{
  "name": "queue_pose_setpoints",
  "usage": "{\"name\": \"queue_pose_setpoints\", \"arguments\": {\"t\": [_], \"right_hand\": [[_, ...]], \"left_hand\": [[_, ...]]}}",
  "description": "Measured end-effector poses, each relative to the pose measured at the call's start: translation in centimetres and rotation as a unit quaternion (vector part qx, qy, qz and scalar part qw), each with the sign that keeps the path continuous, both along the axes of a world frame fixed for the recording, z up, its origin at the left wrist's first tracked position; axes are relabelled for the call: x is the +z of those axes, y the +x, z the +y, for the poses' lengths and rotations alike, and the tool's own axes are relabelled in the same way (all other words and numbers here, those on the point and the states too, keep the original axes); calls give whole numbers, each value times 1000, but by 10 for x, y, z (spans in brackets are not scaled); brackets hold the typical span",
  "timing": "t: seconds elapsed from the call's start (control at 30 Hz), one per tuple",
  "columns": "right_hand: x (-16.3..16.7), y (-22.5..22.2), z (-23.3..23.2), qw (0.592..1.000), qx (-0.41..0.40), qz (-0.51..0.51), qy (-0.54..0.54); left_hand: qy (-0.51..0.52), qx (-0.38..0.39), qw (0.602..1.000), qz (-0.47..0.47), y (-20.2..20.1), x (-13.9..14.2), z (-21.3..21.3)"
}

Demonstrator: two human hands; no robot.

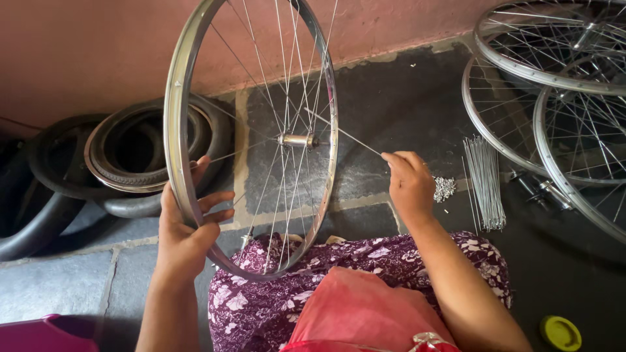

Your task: The person is lacing a bicycle wheel by inserting spokes through the hub and rim. They rotate the wheel to access different sections and secure each spoke with a nipple.

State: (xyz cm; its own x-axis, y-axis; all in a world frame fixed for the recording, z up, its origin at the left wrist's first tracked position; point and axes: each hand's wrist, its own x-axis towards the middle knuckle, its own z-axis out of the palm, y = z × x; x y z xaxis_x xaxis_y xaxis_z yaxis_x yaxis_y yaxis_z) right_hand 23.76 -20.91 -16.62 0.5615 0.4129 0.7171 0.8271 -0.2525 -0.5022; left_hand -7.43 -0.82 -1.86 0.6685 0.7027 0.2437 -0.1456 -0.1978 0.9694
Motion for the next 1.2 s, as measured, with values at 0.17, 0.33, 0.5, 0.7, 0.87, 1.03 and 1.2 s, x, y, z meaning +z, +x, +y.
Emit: {"name": "queue_pose_setpoints", "arguments": {"t": [0.17,0.33,0.5,0.7,0.87,1.03,1.2], "right_hand": [[6,-7,-11,999,26,-26,-26],[2,-12,-22,998,-5,-41,-41],[-1,-7,-24,996,-9,-54,-70],[0,-13,-11,995,2,-59,-81],[2,-14,-8,995,7,-60,-77],[-7,-9,-7,996,20,-50,-75],[-12,20,28,994,38,-64,-84]], "left_hand": [[-8,-9,1000,-8,-6,1,-2],[-6,-6,1000,-4,-13,0,1],[-4,-5,1000,1,-13,1,3],[-5,-17,1000,-14,-16,0,9],[1,-17,1000,-15,-17,-2,9],[4,-22,1000,-21,-15,-2,5],[-1,-26,999,-24,-15,-3,6]]}}
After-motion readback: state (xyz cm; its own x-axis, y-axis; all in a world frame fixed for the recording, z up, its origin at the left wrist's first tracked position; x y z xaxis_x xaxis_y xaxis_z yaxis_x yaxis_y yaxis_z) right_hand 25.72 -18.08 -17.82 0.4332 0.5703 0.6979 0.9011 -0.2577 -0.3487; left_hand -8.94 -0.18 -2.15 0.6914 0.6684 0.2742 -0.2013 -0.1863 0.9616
